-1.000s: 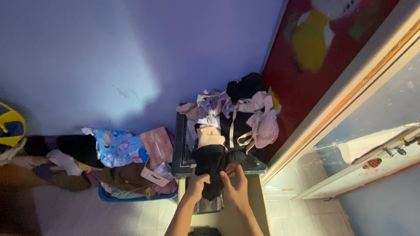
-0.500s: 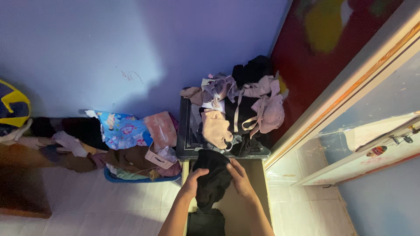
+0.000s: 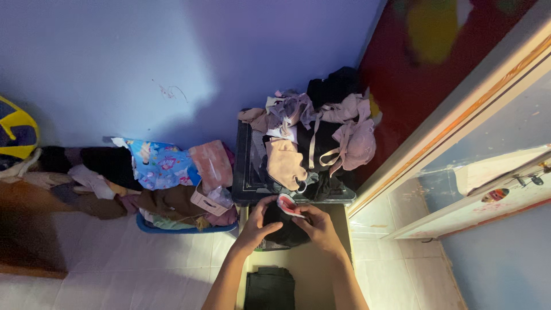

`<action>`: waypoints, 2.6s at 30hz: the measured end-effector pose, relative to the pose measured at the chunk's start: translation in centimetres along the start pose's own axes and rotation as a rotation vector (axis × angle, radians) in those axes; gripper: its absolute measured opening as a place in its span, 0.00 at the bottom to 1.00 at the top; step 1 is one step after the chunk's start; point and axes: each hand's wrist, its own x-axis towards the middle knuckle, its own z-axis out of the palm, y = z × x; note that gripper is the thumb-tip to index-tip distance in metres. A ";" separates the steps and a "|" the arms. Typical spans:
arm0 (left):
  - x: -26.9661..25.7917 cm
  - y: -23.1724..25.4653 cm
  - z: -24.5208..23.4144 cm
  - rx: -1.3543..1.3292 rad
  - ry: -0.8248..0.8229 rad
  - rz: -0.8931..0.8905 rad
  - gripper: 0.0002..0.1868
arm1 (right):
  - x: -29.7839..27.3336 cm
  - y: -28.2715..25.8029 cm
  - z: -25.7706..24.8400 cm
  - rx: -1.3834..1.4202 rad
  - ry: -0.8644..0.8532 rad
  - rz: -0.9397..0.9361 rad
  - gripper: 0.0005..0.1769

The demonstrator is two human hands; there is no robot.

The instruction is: The person folds items of clothing and places them into an open dresser drawer.

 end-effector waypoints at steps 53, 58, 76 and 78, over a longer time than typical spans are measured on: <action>0.2 -0.1 6.2 0.271 0.265 -0.089 0.25 | -2.1 -3.0 -0.5 -0.113 -0.281 0.229 0.31; -0.1 0.6 5.3 0.503 0.310 -0.333 0.26 | -2.5 -2.8 0.0 -0.141 -0.173 0.429 0.51; 0.3 -0.7 0.9 0.714 0.506 0.112 0.15 | -0.9 1.1 -5.4 -0.281 0.124 0.009 0.18; 0.2 -0.1 0.2 0.754 0.548 0.149 0.15 | -0.7 -0.5 -5.4 -0.421 0.237 0.026 0.16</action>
